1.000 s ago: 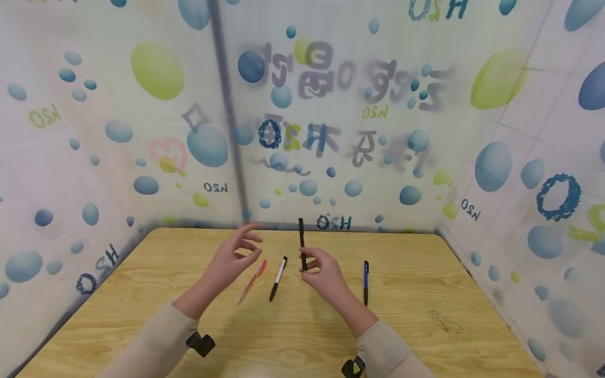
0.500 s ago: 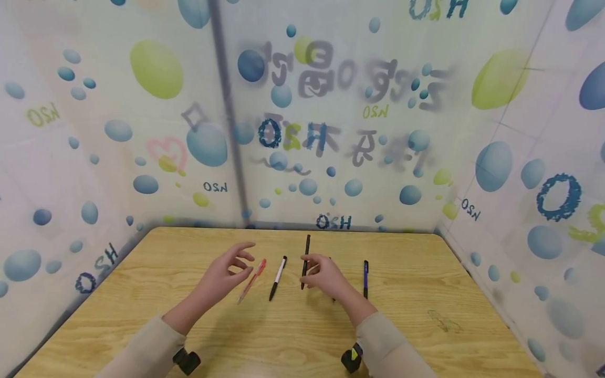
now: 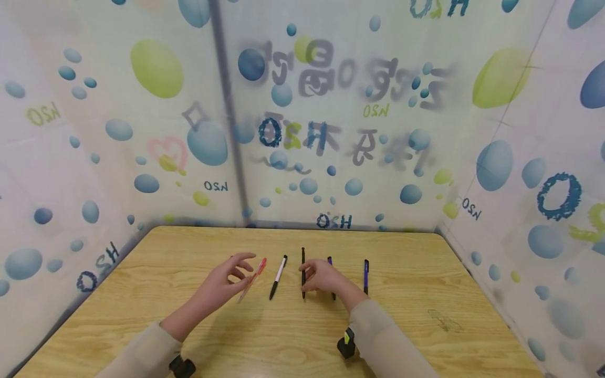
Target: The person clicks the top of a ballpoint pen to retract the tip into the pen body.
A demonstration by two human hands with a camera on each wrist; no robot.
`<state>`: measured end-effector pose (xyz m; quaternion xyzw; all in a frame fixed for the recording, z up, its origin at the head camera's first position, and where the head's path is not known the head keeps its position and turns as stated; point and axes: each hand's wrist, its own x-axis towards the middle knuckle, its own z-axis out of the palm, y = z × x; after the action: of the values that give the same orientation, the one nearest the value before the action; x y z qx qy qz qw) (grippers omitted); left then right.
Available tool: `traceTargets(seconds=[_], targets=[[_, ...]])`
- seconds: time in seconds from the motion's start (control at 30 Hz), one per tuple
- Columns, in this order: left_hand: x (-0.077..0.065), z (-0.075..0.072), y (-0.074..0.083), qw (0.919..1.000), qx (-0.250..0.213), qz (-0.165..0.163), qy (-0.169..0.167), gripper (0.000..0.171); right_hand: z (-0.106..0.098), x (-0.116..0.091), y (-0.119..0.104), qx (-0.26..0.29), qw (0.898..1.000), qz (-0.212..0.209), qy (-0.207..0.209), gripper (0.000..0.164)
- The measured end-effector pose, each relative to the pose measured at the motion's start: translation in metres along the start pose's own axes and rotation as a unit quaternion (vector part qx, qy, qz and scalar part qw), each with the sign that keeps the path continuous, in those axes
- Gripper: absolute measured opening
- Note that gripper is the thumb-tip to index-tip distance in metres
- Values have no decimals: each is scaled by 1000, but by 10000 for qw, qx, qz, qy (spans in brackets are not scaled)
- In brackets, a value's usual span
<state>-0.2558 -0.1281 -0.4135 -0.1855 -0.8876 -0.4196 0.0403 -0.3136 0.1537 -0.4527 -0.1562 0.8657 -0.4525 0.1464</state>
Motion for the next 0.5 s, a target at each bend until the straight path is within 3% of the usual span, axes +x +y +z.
traceTargets(seconds=[0.5], targets=[[-4,7,-8,9971,549,441,-288,46,-6,12,1,-778,9949,147,-620,42]])
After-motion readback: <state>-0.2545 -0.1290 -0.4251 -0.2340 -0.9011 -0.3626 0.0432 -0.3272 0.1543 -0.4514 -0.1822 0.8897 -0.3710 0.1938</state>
